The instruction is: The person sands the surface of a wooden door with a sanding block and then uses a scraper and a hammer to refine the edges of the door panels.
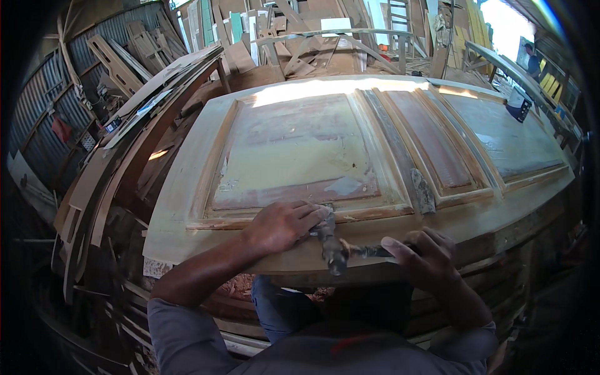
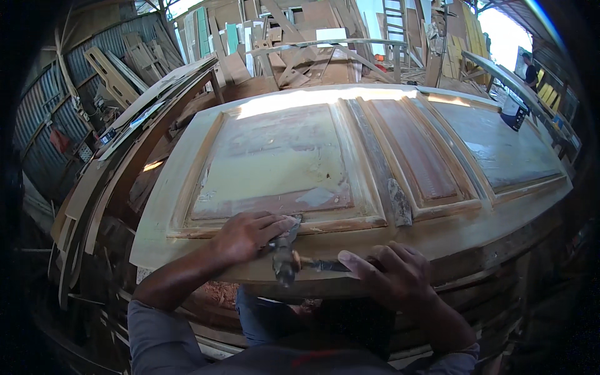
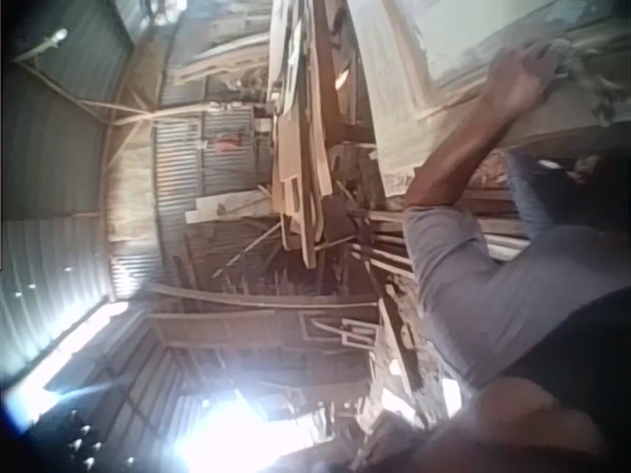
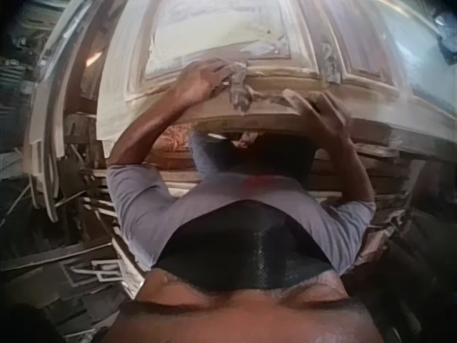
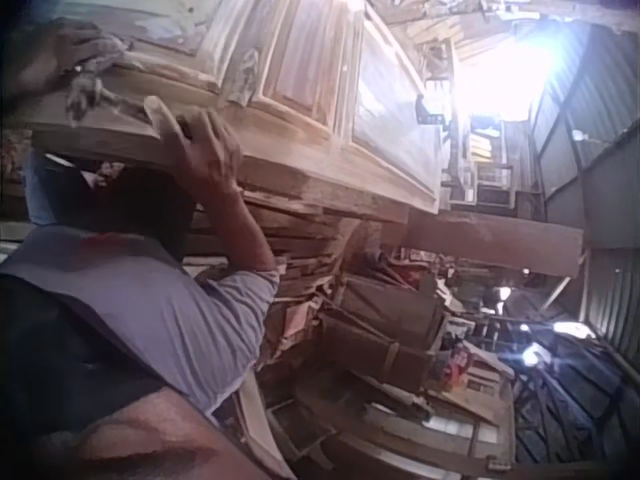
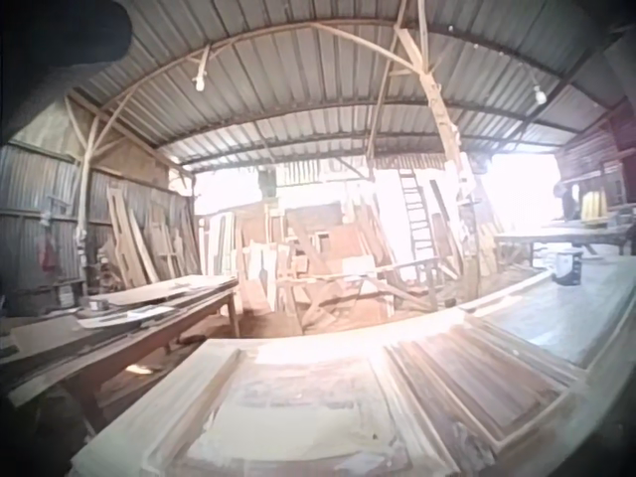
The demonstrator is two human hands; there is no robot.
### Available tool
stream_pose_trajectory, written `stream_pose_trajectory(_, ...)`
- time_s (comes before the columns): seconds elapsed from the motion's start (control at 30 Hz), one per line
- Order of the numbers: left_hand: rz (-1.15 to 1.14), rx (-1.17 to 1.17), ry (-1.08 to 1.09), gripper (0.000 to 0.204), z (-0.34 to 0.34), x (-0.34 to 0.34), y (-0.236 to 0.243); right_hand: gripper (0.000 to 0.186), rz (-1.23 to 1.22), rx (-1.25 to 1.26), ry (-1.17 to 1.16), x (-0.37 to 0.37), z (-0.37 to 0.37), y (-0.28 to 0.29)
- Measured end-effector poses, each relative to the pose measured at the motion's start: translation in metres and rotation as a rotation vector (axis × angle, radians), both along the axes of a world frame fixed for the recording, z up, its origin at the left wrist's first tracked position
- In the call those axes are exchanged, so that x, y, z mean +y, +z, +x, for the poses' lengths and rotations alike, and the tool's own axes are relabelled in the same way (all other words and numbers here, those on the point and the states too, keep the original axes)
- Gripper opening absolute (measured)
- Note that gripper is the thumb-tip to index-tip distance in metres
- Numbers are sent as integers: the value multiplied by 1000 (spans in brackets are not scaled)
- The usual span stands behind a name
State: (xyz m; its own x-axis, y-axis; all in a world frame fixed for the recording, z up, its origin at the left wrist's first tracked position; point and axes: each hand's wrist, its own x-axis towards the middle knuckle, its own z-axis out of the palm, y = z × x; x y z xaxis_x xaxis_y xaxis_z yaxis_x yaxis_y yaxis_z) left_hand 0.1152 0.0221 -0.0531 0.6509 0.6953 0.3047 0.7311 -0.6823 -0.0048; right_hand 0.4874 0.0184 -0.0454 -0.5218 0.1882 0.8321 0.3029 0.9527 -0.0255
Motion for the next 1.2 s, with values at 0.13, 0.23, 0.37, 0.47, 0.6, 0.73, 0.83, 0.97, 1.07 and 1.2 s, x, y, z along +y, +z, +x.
stream_pose_trajectory(0.13, 32, -17, -1, 56, 2, 0, -2, 51, 3, -52, -48, 0, -3, -3)
stream_pose_trajectory(0.23, 35, -37, -6, 56, 5, -2, -2, 50, 10, -41, -52, 2, -3, -3)
stream_pose_trajectory(0.37, 33, -73, 18, 57, 2, -4, -4, 54, 27, -86, -144, 7, -4, 8)
stream_pose_trajectory(0.47, 70, -183, 51, 44, 7, -5, -8, 52, 0, 136, -160, 19, 2, -11)
stream_pose_trajectory(0.6, -103, -803, 457, 14, 13, -12, 18, 47, -35, 270, -268, 22, 8, -24)
stream_pose_trajectory(0.73, 183, -813, 375, 19, -10, -7, 11, 45, -51, 301, -301, 26, 7, -29)
stream_pose_trajectory(0.83, 86, -708, 285, 19, -16, -6, 13, 46, -30, 297, -319, 29, 8, -31)
stream_pose_trajectory(0.97, -193, -739, 318, 19, -16, 2, 19, 44, -12, 277, -360, 30, 8, -33)
stream_pose_trajectory(1.07, -268, -811, 276, 21, -20, 11, 15, 41, -77, 263, -344, 28, 6, -34)
stream_pose_trajectory(1.2, -359, -814, 235, 24, -17, 24, 20, 39, -94, 263, -334, 28, 5, -33)
